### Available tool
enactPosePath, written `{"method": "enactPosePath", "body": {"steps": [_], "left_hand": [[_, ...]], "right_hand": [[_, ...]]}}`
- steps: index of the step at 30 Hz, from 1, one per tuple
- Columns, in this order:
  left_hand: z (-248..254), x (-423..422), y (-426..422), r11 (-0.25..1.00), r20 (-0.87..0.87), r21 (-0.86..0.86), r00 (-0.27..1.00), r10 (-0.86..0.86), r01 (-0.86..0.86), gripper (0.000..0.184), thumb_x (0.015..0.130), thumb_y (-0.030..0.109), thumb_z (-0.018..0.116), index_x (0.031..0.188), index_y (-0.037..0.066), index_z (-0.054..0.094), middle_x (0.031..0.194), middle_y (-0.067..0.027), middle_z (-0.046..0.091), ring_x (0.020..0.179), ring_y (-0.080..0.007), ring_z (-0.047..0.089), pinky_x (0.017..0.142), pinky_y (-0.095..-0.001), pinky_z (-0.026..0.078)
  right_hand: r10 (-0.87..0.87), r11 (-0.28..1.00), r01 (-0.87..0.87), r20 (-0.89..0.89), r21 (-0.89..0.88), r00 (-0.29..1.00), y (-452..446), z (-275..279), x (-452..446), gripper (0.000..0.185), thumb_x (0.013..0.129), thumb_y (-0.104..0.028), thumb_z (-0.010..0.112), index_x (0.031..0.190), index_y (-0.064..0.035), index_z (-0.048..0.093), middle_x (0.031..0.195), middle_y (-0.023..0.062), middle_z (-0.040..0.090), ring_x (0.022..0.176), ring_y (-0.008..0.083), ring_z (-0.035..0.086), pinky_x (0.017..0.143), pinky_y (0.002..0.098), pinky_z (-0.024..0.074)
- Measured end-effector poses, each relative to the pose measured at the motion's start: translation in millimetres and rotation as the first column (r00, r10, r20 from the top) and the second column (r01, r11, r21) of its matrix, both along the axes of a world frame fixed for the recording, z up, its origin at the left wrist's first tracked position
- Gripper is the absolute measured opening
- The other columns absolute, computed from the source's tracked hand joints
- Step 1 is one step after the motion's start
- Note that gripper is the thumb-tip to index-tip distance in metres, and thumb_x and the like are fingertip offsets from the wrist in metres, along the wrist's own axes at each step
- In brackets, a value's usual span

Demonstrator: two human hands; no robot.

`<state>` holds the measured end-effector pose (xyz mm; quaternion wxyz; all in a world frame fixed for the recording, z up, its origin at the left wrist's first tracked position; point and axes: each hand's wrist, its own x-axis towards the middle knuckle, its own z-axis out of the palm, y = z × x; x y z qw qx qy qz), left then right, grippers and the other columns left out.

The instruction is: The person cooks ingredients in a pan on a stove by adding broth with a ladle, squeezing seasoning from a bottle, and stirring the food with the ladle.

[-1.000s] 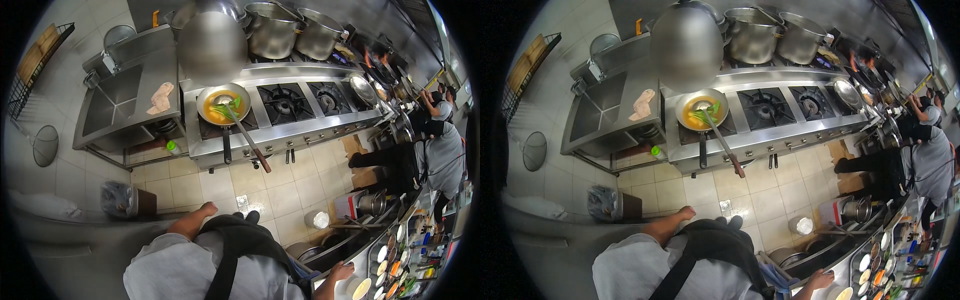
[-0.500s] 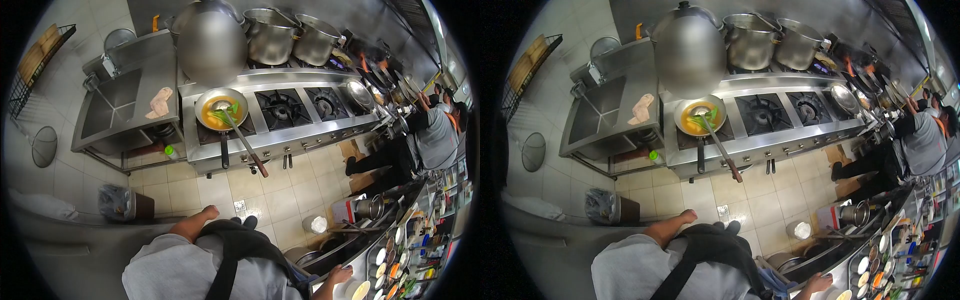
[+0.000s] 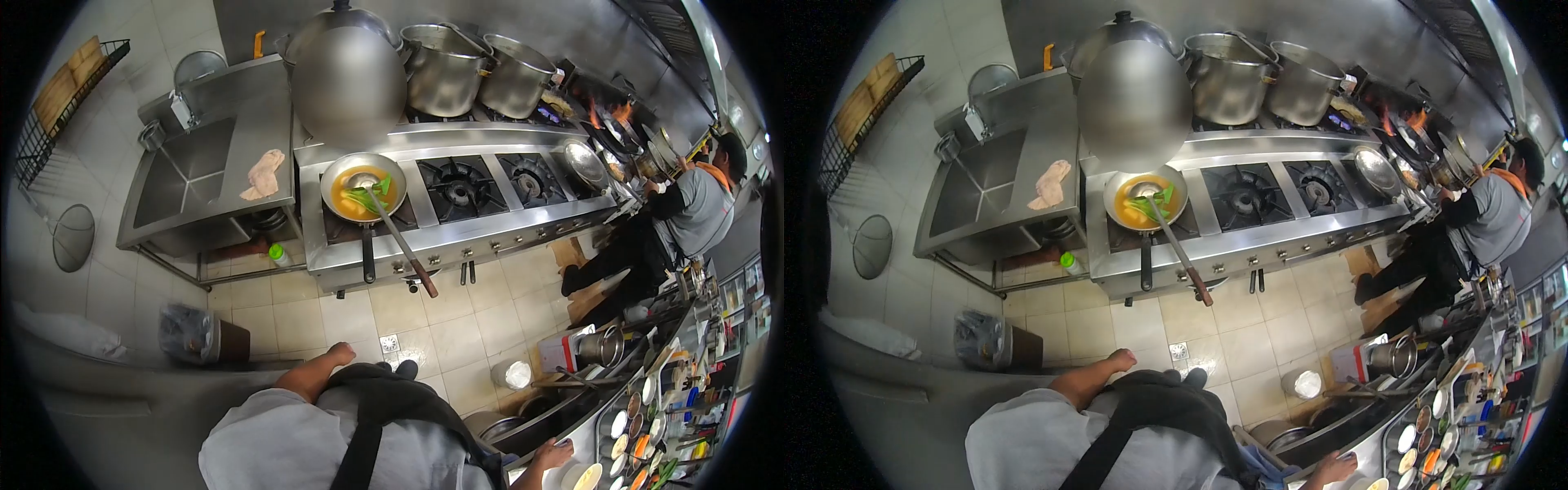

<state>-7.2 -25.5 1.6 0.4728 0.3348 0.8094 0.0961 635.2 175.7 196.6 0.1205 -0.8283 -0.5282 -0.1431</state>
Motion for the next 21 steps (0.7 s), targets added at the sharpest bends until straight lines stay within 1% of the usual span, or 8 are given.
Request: {"method": "enactPosePath", "body": {"steps": [3, 6, 10, 11, 13, 15, 18, 21], "left_hand": [[-14.8, -12.8, -1.2, 0.996, 0.041, -0.073, 0.998, -0.039, 0.042, 0.029, 0.074, 0.028, 0.056, 0.083, 0.003, 0.067, 0.088, -0.0204, 0.065, 0.086, -0.0337, 0.062, 0.078, -0.0415, 0.048], [3.2, -16.3, -6.9, 0.985, 0.006, -0.034, 0.985, 0.172, -0.172, 0.031, 0.073, 0.028, 0.056, 0.088, 0.003, 0.066, 0.084, -0.0194, 0.065, 0.08, -0.0348, 0.062, 0.076, -0.0414, 0.048], [8.7, -26.0, -13.5, 0.905, 0.148, -0.123, 0.895, 0.422, -0.407, 0.026, 0.079, 0.031, 0.057, 0.085, 0.007, 0.066, 0.074, -0.0108, 0.065, 0.062, -0.0234, 0.061, 0.052, -0.0385, 0.049], [9.3, -30.0, -11.4, 0.892, 0.188, -0.065, 0.873, 0.45, -0.447, 0.026, 0.081, 0.032, 0.056, 0.085, 0.007, 0.065, 0.074, -0.0099, 0.064, 0.061, -0.0216, 0.061, 0.05, -0.037, 0.048], [17.9, -38.9, 1.2, 0.847, 0.271, 0.036, 0.821, 0.503, -0.531, 0.027, 0.085, 0.034, 0.054, 0.085, 0.008, 0.064, 0.075, -0.0079, 0.063, 0.061, -0.018, 0.06, 0.046, -0.034, 0.046], [48.9, -44.0, 28.4, 0.622, 0.388, 0.109, 0.609, 0.691, -0.775, 0.034, 0.089, 0.039, 0.049, 0.099, 0.009, 0.06, 0.077, -0.0074, 0.063, 0.059, -0.0182, 0.059, 0.047, -0.0342, 0.046], [111.0, -68.7, 75.0, 0.379, 0.568, 0.174, 0.407, 0.716, -0.909, 0.045, 0.091, 0.048, 0.047, 0.116, 0.01, 0.05, 0.089, -0.0069, 0.064, 0.067, -0.0173, 0.06, 0.055, -0.0309, 0.046], [156.3, -84.0, 111.0, 0.289, 0.615, 0.217, 0.361, 0.701, -0.932, 0.047, 0.091, 0.049, 0.047, 0.116, 0.009, 0.05, 0.093, -0.0077, 0.063, 0.074, -0.0172, 0.06, 0.059, -0.0334, 0.049]], "right_hand": [[-0.069, 0.997, 0.067, -0.047, -0.043, 0.997, -9.0, 44.3, -47.1, 0.047, 0.072, -0.019, 0.068, 0.114, -0.0081, 0.049, 0.111, 0.0118, 0.051, 0.105, 0.0335, 0.05, 0.085, 0.0477, 0.0411], [-0.131, 0.989, 0.13, -0.001, -0.077, 0.991, -7.9, 52.9, -62.2, 0.044, 0.072, -0.018, 0.067, 0.111, -0.0079, 0.049, 0.109, 0.0105, 0.052, 0.103, 0.0334, 0.051, 0.083, 0.047, 0.0419], [-0.149, 0.962, 0.206, 0.29, -0.177, 0.945, 41.4, -15.0, -59.5, 0.048, 0.07, -0.034, 0.069, 0.106, -0.0067, 0.052, 0.105, 0.0116, 0.053, 0.1, 0.0323, 0.053, 0.075, 0.0523, 0.0459], [-0.088, 0.92, 0.125, 0.117, -0.37, 0.989, 66.8, 3.7, -105.2, 0.059, 0.068, -0.049, 0.07, 0.103, -0.0042, 0.056, 0.103, 0.0141, 0.056, 0.1, 0.0319, 0.055, 0.074, 0.055, 0.0469], [0.308, 0.889, -0.336, -0.136, -0.31, 0.941, 106.0, -12.1, -200.6, 0.053, 0.084, -0.044, 0.055, 0.117, -0.0021, 0.053, 0.119, 0.0183, 0.05, 0.113, 0.0355, 0.047, 0.089, 0.0441, 0.0444], [0.355, 0.753, -0.65, -0.766, -0.104, 0.535, 141.4, -40.0, -320.7, 0.064, 0.088, -0.035, 0.057, 0.136, -0.0014, 0.035, 0.139, 0.0219, 0.035, 0.128, 0.0334, 0.037, 0.106, 0.0393, 0.0299], [0.416, 0.317, -0.942, -0.909, 0.107, 0.037, 130.2, 25.0, -491.7, 0.077, 0.081, -0.044, 0.066, 0.134, 0.0016, 0.034, 0.133, 0.0216, 0.042, 0.122, 0.0337, 0.043, 0.101, 0.0385, 0.036], [0.51, 0.008, -0.998, -0.858, -0.058, 0.054, 124.3, 46.9, -576.3, 0.076, 0.077, -0.038, 0.069, 0.131, 0.0033, 0.034, 0.126, 0.0251, 0.046, 0.114, 0.0347, 0.05, 0.096, 0.0384, 0.0405]]}}
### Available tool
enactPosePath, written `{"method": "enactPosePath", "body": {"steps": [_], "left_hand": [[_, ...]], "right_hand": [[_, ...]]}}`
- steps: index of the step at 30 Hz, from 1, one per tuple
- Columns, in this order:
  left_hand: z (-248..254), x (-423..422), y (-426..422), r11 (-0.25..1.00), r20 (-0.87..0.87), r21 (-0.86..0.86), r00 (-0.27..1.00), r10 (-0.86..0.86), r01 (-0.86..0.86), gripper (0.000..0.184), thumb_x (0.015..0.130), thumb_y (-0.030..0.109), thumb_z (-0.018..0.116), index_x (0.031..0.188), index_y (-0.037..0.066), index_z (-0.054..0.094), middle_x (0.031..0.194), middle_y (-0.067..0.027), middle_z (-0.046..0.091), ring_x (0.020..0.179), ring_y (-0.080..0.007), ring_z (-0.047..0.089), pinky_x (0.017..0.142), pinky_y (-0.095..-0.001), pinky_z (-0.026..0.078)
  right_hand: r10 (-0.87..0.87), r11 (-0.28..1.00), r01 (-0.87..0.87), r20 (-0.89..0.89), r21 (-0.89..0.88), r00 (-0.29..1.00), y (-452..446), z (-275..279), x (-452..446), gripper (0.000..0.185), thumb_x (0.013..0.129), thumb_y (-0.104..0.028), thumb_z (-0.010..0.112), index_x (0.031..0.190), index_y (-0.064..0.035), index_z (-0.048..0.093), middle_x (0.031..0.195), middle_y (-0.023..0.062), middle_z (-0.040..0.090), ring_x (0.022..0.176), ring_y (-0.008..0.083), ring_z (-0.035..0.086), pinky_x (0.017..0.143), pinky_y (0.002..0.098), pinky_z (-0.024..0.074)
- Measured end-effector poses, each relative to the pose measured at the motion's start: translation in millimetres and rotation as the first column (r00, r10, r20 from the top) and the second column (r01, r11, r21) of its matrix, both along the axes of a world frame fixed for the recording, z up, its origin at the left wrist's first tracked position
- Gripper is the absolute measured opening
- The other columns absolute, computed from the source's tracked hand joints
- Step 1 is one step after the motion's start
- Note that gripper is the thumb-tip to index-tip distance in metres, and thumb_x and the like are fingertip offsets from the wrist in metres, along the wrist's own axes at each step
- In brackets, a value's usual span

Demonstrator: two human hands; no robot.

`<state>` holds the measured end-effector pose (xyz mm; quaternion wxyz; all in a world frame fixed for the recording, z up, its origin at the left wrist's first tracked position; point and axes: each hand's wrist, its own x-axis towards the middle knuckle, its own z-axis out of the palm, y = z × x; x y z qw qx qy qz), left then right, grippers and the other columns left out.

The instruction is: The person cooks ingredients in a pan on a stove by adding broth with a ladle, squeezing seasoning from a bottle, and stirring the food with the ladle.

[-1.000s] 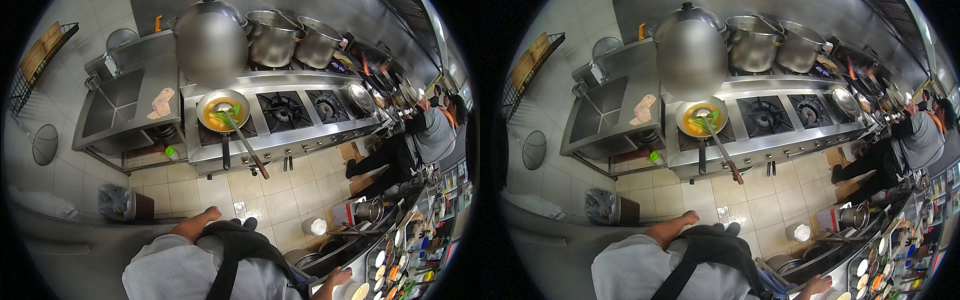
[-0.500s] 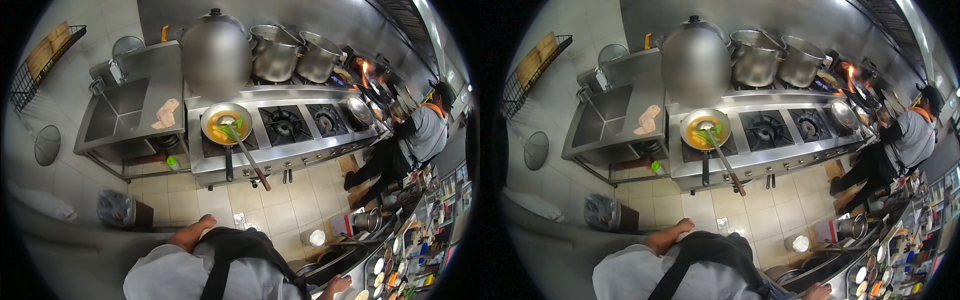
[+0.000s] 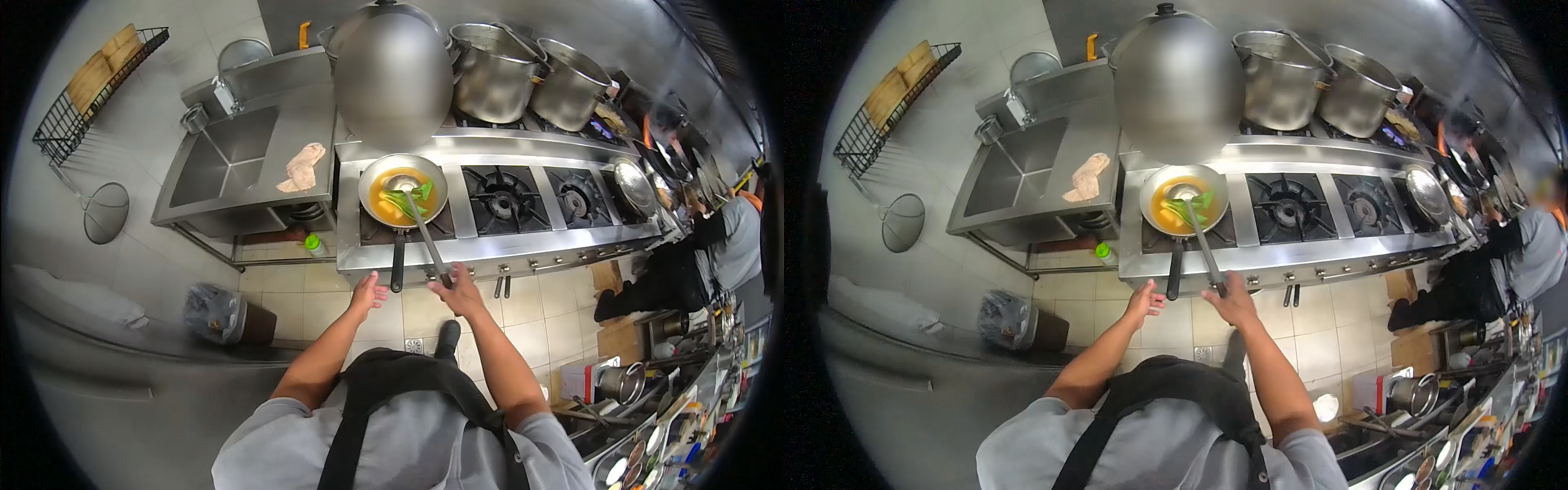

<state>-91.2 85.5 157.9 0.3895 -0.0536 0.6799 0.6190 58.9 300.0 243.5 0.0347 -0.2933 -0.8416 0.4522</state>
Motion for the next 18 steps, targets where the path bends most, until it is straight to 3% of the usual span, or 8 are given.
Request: {"method": "enactPosePath", "body": {"steps": [3, 4, 8, 11, 12, 13, 14, 18], "left_hand": [[10.7, -1.5, 22.5, 0.99, -0.096, -0.017, 0.986, -0.14, 0.139, 0.041, 0.09, 0.042, 0.05, 0.114, 0.009, 0.051, 0.091, -0.005, 0.062, 0.075, -0.0156, 0.06, 0.058, -0.0321, 0.05], [14.2, 1.8, 28.7, 0.993, -0.091, -0.07, 0.99, -0.104, 0.098, 0.034, 0.089, 0.036, 0.054, 0.11, 0.009, 0.052, 0.087, -0.0025, 0.061, 0.073, -0.0138, 0.061, 0.058, -0.0307, 0.049], [23.7, 2.0, 47.8, 0.994, -0.068, -0.094, 0.995, -0.068, 0.061, 0.029, 0.089, 0.032, 0.055, 0.108, 0.009, 0.054, 0.085, -0.0027, 0.062, 0.07, -0.0136, 0.063, 0.057, -0.0313, 0.05], [24.6, 5.9, 52.0, 0.997, -0.065, -0.076, 0.998, 0.006, -0.011, 0.026, 0.09, 0.031, 0.054, 0.104, 0.009, 0.055, 0.08, -0.0022, 0.062, 0.065, -0.0128, 0.062, 0.054, -0.0301, 0.049], [23.3, 9.4, 56.2, 0.995, -0.064, -0.068, 0.996, 0.064, -0.068, 0.025, 0.09, 0.031, 0.055, 0.102, 0.009, 0.057, 0.075, -0.0012, 0.061, 0.061, -0.012, 0.06, 0.051, -0.0286, 0.047], [20.6, 12.1, 57.8, 0.99, -0.065, -0.062, 0.991, 0.119, -0.123, 0.023, 0.09, 0.031, 0.055, 0.099, 0.009, 0.058, 0.071, -0.0003, 0.059, 0.057, -0.0111, 0.058, 0.048, -0.0271, 0.046], [18.4, 11.4, 54.3, 0.987, -0.057, -0.03, 0.986, 0.156, -0.158, 0.028, 0.09, 0.034, 0.054, 0.101, 0.009, 0.058, 0.077, -0.0019, 0.06, 0.062, -0.012, 0.059, 0.05, -0.0284, 0.047], [-1.2, 24.3, 28.9, 0.938, -0.01, -0.03, 0.939, 0.344, -0.344, 0.039, 0.09, 0.043, 0.049, 0.105, 0.008, 0.057, 0.092, -0.0065, 0.06, 0.074, -0.0163, 0.06, 0.054, -0.0331, 0.049]], "right_hand": [[0.155, 0.97, -0.194, 0.24, 0.147, 0.958, 2.7, -14.0, -34.8, 0.062, 0.08, -0.024, 0.063, 0.128, 0.0031, 0.035, 0.114, 0.0279, 0.055, 0.097, 0.0395, 0.06, 0.085, 0.0425, 0.047], [0.132, 0.972, -0.163, 0.18, 0.167, 0.975, 3.4, -16.1, -36.1, 0.049, 0.08, -0.013, 0.055, 0.123, 0.004, 0.039, 0.101, 0.0293, 0.059, 0.096, 0.0427, 0.058, 0.083, 0.0456, 0.0468], [0.127, 0.983, -0.125, -0.01, 0.133, 0.992, 37.8, -4.3, -14.5, 0.036, 0.083, -0.012, 0.053, 0.115, 0.0034, 0.047, 0.088, 0.0276, 0.061, 0.086, 0.0418, 0.06, 0.077, 0.0455, 0.0474], [0.138, 0.99, -0.14, -0.109, -0.015, 0.985, 72.5, 25.2, 2.6, 0.033, 0.085, -0.016, 0.055, 0.112, 0.002, 0.049, 0.078, 0.0186, 0.062, 0.072, 0.0319, 0.061, 0.066, 0.0398, 0.0472], [0.202, 0.977, -0.211, -0.205, -0.022, 0.958, 96.8, -2.7, 4.1, 0.033, 0.086, -0.02, 0.06, 0.11, 0.0009, 0.05, 0.066, 0.0077, 0.056, 0.057, 0.0176, 0.055, 0.054, 0.0312, 0.0424], [0.141, 0.911, -0.16, -0.078, -0.381, 0.987, 99.8, 53.6, 4.0, 0.031, 0.087, -0.02, 0.061, 0.109, -0.0016, 0.051, 0.057, 0.0007, 0.049, 0.045, 0.0087, 0.046, 0.043, 0.0253, 0.0359], [0.145, 0.827, -0.175, -0.098, -0.534, 0.985, 113.8, 60.4, 2.6, 0.028, 0.087, -0.019, 0.06, 0.109, -0.0027, 0.051, 0.054, 0.0001, 0.046, 0.041, 0.0083, 0.042, 0.04, 0.0243, 0.0337], [0.008, 0.33, -0.274, -0.288, -0.903, 0.958, 155.5, 97.1, 4.9, 0.024, 0.089, -0.012, 0.056, 0.11, -0.0046, 0.05, 0.05, -0.0016, 0.039, 0.035, 0.0084, 0.036, 0.034, 0.022, 0.0303]]}}
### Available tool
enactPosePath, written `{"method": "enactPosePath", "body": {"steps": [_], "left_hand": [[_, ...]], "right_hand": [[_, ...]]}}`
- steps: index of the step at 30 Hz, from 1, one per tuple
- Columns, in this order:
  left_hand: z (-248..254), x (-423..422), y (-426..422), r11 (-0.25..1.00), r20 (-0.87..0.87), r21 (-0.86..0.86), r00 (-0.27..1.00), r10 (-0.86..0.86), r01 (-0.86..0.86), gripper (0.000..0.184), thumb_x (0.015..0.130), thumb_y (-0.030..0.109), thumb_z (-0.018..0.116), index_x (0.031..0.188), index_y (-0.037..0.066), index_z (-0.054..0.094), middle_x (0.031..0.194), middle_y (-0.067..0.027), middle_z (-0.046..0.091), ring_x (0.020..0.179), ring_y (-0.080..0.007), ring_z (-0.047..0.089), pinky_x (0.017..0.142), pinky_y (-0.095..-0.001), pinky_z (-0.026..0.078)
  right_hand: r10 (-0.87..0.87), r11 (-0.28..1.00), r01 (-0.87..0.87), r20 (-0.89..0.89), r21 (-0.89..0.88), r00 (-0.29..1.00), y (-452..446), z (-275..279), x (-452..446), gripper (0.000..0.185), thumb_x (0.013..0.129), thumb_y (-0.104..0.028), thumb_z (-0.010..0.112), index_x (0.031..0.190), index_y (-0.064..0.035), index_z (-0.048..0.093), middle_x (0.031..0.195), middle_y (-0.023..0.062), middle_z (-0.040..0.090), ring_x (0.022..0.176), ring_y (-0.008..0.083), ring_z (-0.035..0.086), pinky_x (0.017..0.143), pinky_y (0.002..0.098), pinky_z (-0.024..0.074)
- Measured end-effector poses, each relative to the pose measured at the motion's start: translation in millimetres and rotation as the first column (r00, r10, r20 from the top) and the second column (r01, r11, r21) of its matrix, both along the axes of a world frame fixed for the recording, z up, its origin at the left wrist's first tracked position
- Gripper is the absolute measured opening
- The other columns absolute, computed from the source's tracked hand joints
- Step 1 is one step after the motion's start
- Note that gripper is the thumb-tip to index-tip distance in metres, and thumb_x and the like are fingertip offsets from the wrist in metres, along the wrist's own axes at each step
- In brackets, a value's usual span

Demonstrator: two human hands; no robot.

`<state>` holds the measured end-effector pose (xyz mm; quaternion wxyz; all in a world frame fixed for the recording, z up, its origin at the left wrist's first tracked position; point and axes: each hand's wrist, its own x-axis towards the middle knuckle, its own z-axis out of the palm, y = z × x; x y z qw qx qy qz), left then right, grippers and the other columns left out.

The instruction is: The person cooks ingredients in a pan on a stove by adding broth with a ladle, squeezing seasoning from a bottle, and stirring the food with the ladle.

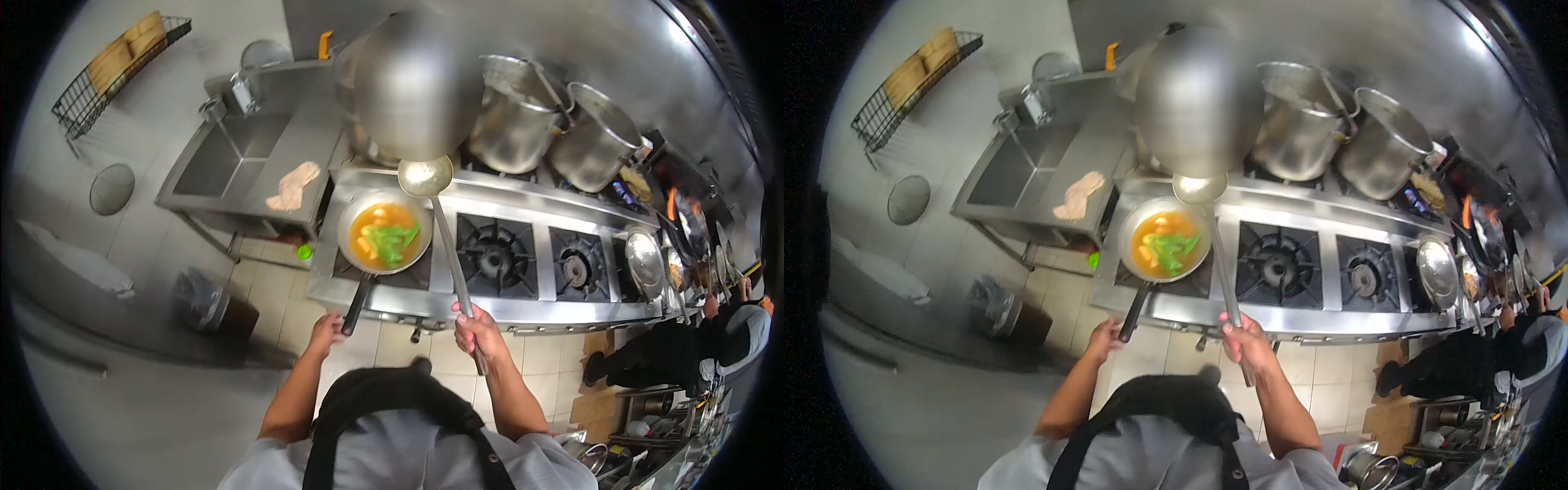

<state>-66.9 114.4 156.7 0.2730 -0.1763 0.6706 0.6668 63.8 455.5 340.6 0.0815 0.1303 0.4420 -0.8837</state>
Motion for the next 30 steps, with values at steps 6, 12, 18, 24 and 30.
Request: {"method": "enactPosePath", "body": {"steps": [6, 12, 18, 24, 30], "left_hand": [[-77.1, 44.2, -80.5, 0.994, 0.232, -0.031, 0.966, 0.111, -0.107, 0.035, 0.088, 0.037, 0.053, 0.111, 0.011, 0.05, 0.092, -0.0102, 0.064, 0.071, -0.0236, 0.061, 0.056, -0.0378, 0.048], [-102.9, 126.0, -134.2, 0.923, 0.268, -0.367, 0.937, 0.225, -0.116, 0.032, 0.089, 0.036, 0.049, 0.105, 0.008, 0.052, 0.082, -0.0111, 0.063, 0.057, -0.0247, 0.059, 0.046, -0.0381, 0.045], [-161.1, 225.6, -168.8, 0.646, 0.051, -0.732, 0.962, -0.267, 0.218, 0.03, 0.088, 0.027, 0.05, 0.104, 0.002, 0.055, 0.078, -0.0135, 0.062, 0.058, -0.0274, 0.061, 0.047, -0.0416, 0.046], [-147.3, 236.1, -149.2, 0.735, -0.123, -0.674, 0.969, -0.215, 0.077, 0.024, 0.085, 0.024, 0.054, 0.096, 0.002, 0.057, 0.074, -0.0145, 0.061, 0.058, -0.0292, 0.059, 0.048, -0.0429, 0.045], [-132.8, 230.6, -135.5, 0.791, -0.255, -0.612, 0.949, -0.184, -0.011, 0.02, 0.082, 0.022, 0.058, 0.087, 0.003, 0.059, 0.07, -0.0156, 0.059, 0.057, -0.0309, 0.057, 0.049, -0.0443, 0.043]], "right_hand": [[-0.13, 0.98, 0.071, -0.323, -0.188, 0.937, 93.6, 99.3, -36.5, 0.033, 0.089, -0.014, 0.052, 0.118, 0.0003, 0.049, 0.051, -0.0004, 0.04, 0.035, 0.009, 0.036, 0.031, 0.0227, 0.0318], [-0.112, 0.485, 0.296, -0.277, 0.823, 0.954, 202.1, 196.5, -144.8, 0.024, 0.079, -0.016, 0.056, 0.096, 0.0024, 0.055, 0.061, 0.0076, 0.056, 0.047, 0.0194, 0.053, 0.046, 0.033, 0.0427], [-0.064, 0.145, 0.157, -0.149, 0.977, 0.987, 256.5, 216.1, -208.3, 0.024, 0.069, -0.017, 0.06, 0.056, 0.003, 0.057, 0.054, 0.0128, 0.057, 0.044, 0.0221, 0.052, 0.049, 0.0351, 0.0425], [-0.171, -0.136, -0.137, 0.113, 0.981, 0.979, 242.3, 223.3, -237.5, 0.023, 0.071, -0.012, 0.051, 0.069, 0.0062, 0.065, 0.066, 0.0211, 0.064, 0.066, 0.0317, 0.067, 0.068, 0.0403, 0.0511], [-0.123, -0.266, 0.159, -0.197, 0.951, 0.973, 232.0, 219.3, -228.3, 0.027, 0.074, -0.014, 0.052, 0.078, 0.0112, 0.062, 0.074, 0.0269, 0.063, 0.074, 0.0356, 0.065, 0.071, 0.0415, 0.0497]]}}
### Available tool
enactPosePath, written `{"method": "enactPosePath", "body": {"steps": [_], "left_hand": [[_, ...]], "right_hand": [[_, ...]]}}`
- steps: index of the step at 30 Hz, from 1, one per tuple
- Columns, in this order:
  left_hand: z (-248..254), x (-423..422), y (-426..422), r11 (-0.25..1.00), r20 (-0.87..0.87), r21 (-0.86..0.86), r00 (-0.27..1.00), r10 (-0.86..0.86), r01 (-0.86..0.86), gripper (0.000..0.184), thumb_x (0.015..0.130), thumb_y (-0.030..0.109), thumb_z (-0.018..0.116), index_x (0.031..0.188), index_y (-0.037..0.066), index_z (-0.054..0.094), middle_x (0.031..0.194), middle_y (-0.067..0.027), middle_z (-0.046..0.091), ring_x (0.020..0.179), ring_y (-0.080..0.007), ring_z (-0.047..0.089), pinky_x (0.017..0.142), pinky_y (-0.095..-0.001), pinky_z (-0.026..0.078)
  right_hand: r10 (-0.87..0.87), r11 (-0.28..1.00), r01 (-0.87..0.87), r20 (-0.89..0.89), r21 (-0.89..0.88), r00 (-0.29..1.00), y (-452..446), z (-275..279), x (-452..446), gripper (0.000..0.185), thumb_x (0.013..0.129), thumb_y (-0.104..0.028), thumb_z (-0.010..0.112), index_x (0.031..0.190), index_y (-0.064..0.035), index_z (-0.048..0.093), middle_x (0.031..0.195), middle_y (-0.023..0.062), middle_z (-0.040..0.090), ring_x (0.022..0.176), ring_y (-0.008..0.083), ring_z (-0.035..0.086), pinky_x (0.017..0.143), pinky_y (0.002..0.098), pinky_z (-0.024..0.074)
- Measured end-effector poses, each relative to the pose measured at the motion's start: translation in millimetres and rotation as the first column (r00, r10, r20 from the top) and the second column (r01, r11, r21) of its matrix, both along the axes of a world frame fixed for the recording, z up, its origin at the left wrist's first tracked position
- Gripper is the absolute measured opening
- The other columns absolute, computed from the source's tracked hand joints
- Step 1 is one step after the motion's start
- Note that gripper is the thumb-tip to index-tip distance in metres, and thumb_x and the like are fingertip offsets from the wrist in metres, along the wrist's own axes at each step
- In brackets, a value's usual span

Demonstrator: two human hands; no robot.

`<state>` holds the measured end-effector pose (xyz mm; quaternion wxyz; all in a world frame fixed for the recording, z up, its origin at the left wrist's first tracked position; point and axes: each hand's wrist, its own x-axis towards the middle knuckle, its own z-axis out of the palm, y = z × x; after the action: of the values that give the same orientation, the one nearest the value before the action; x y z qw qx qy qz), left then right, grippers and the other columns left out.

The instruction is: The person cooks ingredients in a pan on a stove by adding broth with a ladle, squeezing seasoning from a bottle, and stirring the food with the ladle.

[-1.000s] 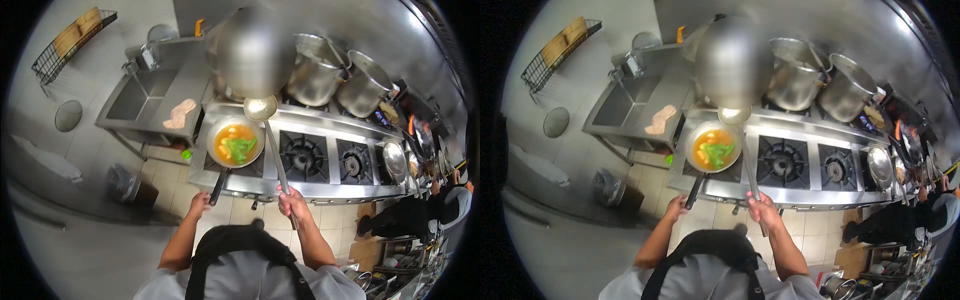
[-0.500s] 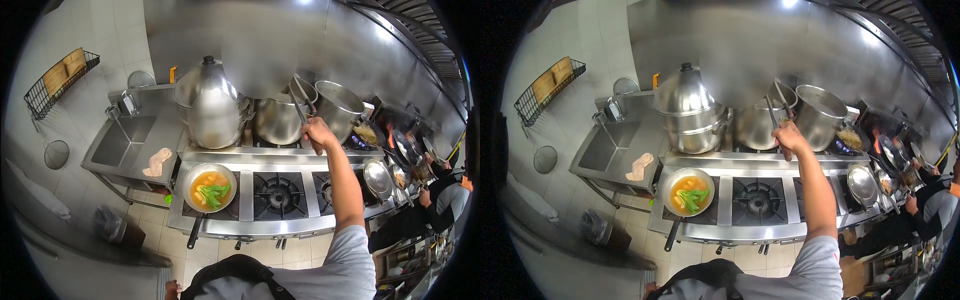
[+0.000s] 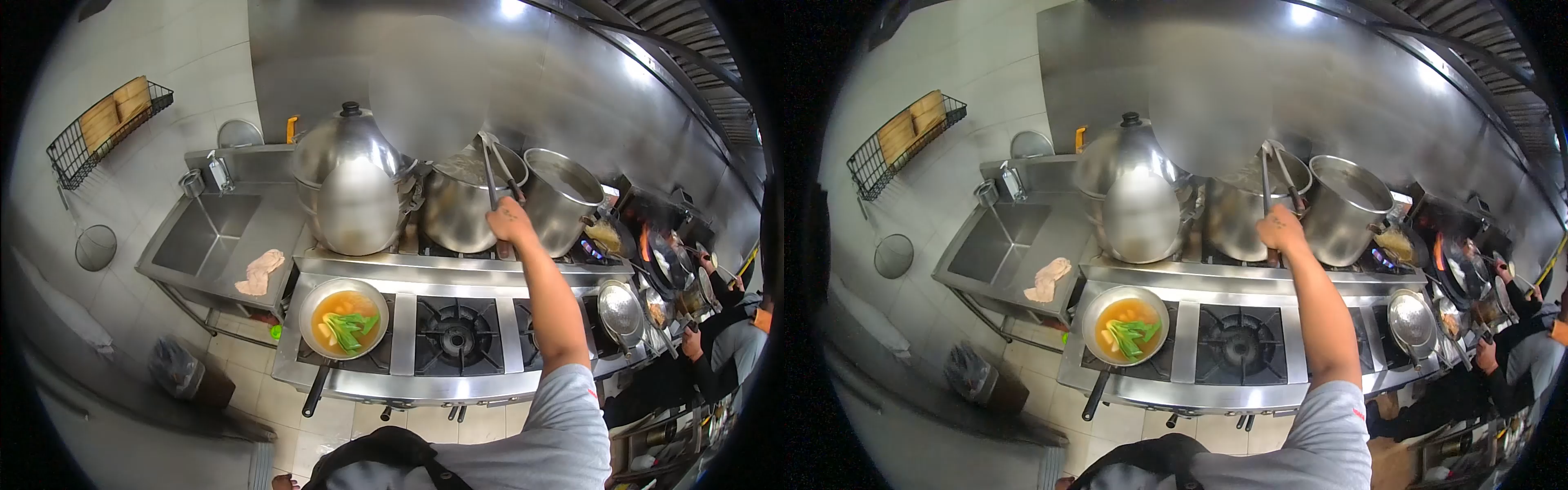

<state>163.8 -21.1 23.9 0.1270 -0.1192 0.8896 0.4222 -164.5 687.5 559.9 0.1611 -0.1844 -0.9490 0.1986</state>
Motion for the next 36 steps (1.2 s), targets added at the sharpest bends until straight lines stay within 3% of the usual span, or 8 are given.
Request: {"method": "enactPosePath", "body": {"steps": [5, 10, 13, 17, 20, 28, 31, 36], "left_hand": [[7.8, -6.6, 2.0, 0.999, -0.098, 0.051, 0.995, -0.009, 0.014, 0.017, 0.08, 0.019, 0.061, 0.08, 0.003, 0.06, 0.067, -0.0165, 0.058, 0.056, -0.0324, 0.056, 0.049, -0.0454, 0.042], [12.4, -12.5, 5.8, 0.99, -0.225, 0.108, 0.972, -0.069, 0.095, 0.016, 0.078, 0.017, 0.064, 0.072, 0.003, 0.061, 0.063, -0.0174, 0.057, 0.056, -0.0339, 0.054, 0.05, -0.0465, 0.04], [13.3, -15.6, -2.8, 0.98, -0.211, 0.081, 0.964, -0.164, 0.184, 0.019, 0.078, 0.02, 0.063, 0.075, 0.001, 0.064, 0.069, -0.0183, 0.06, 0.064, -0.0355, 0.055, 0.057, -0.048, 0.042], [-4.6, -16.7, -1.0, 0.979, -0.21, -0.099, 0.958, -0.196, 0.179, 0.026, 0.08, 0.023, 0.059, 0.081, -0.002, 0.064, 0.077, -0.0197, 0.062, 0.072, -0.0384, 0.055, 0.065, -0.0486, 0.043], [-7.9, -17.5, -1.4, 0.982, -0.156, -0.118, 0.974, -0.162, 0.145, 0.028, 0.08, 0.024, 0.059, 0.084, -0.003, 0.064, 0.079, -0.0202, 0.063, 0.073, -0.0394, 0.055, 0.067, -0.0488, 0.043], [20.8, -20.4, 11.4, 0.997, 0.061, 0.009, 0.995, 0.081, -0.081, 0.028, 0.08, 0.024, 0.059, 0.086, -0.003, 0.064, 0.08, -0.0207, 0.063, 0.073, -0.0404, 0.055, 0.067, -0.0491, 0.043], [48.5, -22.5, 22.1, 0.974, 0.189, 0.055, 0.96, 0.206, -0.219, 0.029, 0.08, 0.024, 0.059, 0.087, -0.003, 0.063, 0.08, -0.0209, 0.063, 0.073, -0.0407, 0.055, 0.067, -0.0492, 0.044], [53.9, -21.3, 27.1, 0.974, 0.186, 0.051, 0.96, 0.208, -0.22, 0.03, 0.079, 0.026, 0.06, 0.086, -0.003, 0.063, 0.078, -0.0206, 0.062, 0.072, -0.0406, 0.055, 0.066, -0.049, 0.044]], "right_hand": [[0.076, 0.914, -0.047, 0.055, -0.404, 0.996, 21.7, 14.6, 15.5, 0.016, 0.071, -0.009, 0.06, 0.067, 0.0065, 0.056, 0.056, 0.0112, 0.054, 0.044, 0.0225, 0.053, 0.043, 0.038, 0.0427], [-0.086, 0.987, 0.109, 0.189, -0.117, 0.978, 2.5, 11.7, 15.9, 0.025, 0.075, -0.011, 0.051, 0.08, 0.0104, 0.063, 0.076, 0.0277, 0.064, 0.07, 0.0371, 0.066, 0.068, 0.0417, 0.051], [-0.12, 0.984, 0.124, -0.039, 0.13, 0.992, -2.6, -2.9, 15.4, 0.029, 0.075, -0.014, 0.05, 0.082, 0.012, 0.063, 0.085, 0.0308, 0.062, 0.085, 0.0396, 0.064, 0.079, 0.0423, 0.0492], [0.087, 0.994, -0.084, 0.038, -0.071, 0.995, 25.7, 6.5, 12.2, 0.027, 0.076, -0.015, 0.056, 0.081, 0.0104, 0.063, 0.08, 0.0266, 0.064, 0.077, 0.037, 0.065, 0.073, 0.0425, 0.0504], [0.036, 0.874, -0.034, -0.004, -0.485, 0.999, 21.2, 22.9, 20.8, 0.016, 0.074, -0.01, 0.061, 0.073, 0.0053, 0.061, 0.058, 0.0135, 0.058, 0.047, 0.021, 0.054, 0.046, 0.0333, 0.0446], [-0.079, 0.997, 0.079, 0.037, -0.013, 0.996, 0.1, 3.1, -1.6, 0.028, 0.074, -0.011, 0.047, 0.075, 0.0116, 0.064, 0.065, 0.0268, 0.063, 0.072, 0.0348, 0.067, 0.068, 0.0382, 0.0511], [-0.042, 0.98, 0.045, 0.021, -0.191, 0.999, -0.2, 19.3, -3.0, 0.028, 0.073, -0.012, 0.049, 0.074, 0.0114, 0.063, 0.067, 0.0275, 0.063, 0.071, 0.0345, 0.066, 0.072, 0.0338, 0.0502], [-0.09, 0.817, 0.041, -0.057, -0.575, 0.994, 32.6, -4.0, -37.7, 0.022, 0.078, -0.012, 0.058, 0.066, 0.0068, 0.06, 0.058, 0.0147, 0.057, 0.047, 0.0246, 0.056, 0.045, 0.0404, 0.0449]]}}
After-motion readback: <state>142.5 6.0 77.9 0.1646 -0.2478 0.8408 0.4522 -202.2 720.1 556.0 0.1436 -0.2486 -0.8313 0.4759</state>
